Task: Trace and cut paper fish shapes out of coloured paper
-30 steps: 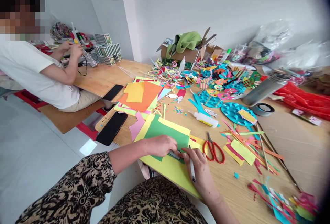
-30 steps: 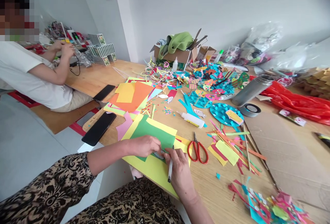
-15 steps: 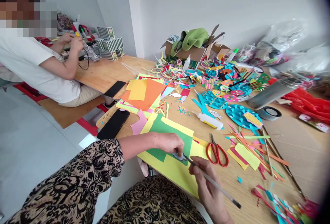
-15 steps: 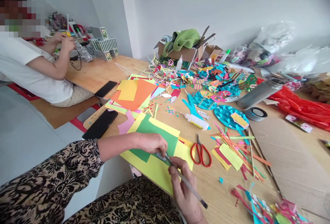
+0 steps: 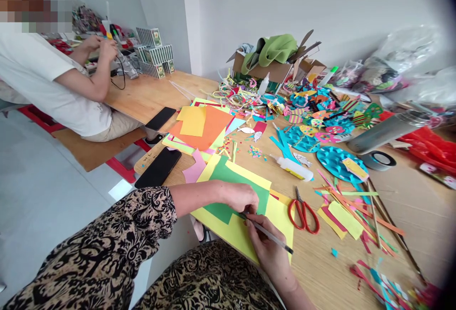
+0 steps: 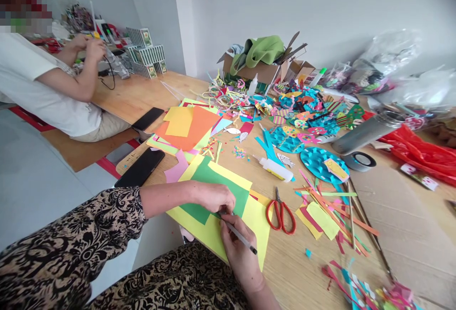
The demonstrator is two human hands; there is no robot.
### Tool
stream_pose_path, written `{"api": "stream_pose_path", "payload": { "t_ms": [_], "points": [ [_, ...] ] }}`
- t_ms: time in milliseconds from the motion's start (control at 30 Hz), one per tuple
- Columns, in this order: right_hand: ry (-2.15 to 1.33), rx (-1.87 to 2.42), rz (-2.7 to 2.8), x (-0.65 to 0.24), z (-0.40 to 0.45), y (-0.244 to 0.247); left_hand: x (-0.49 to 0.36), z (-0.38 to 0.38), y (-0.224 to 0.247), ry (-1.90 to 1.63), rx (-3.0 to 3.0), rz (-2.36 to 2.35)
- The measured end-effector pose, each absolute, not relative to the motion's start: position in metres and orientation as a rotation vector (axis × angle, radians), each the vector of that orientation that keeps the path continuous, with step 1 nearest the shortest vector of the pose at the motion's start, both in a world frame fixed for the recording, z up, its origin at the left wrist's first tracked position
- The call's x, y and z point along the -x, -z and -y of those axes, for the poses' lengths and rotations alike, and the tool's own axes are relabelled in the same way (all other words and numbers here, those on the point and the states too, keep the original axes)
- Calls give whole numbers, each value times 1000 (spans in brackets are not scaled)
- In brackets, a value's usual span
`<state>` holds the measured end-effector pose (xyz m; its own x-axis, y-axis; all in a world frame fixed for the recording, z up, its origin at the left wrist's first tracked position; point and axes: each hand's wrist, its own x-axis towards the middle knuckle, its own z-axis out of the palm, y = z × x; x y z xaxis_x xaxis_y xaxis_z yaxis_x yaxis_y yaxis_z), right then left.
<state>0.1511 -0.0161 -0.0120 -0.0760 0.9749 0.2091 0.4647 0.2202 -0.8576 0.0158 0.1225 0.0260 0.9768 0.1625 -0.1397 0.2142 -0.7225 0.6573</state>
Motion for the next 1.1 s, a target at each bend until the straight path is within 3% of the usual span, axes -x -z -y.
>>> {"api": "stream_pose_path", "payload": {
  "t_ms": [1100],
  "points": [
    [-732, 1400, 1717, -148, 14, 9, -14, -120, -29, 75, -2431, -251]
  ]
}}
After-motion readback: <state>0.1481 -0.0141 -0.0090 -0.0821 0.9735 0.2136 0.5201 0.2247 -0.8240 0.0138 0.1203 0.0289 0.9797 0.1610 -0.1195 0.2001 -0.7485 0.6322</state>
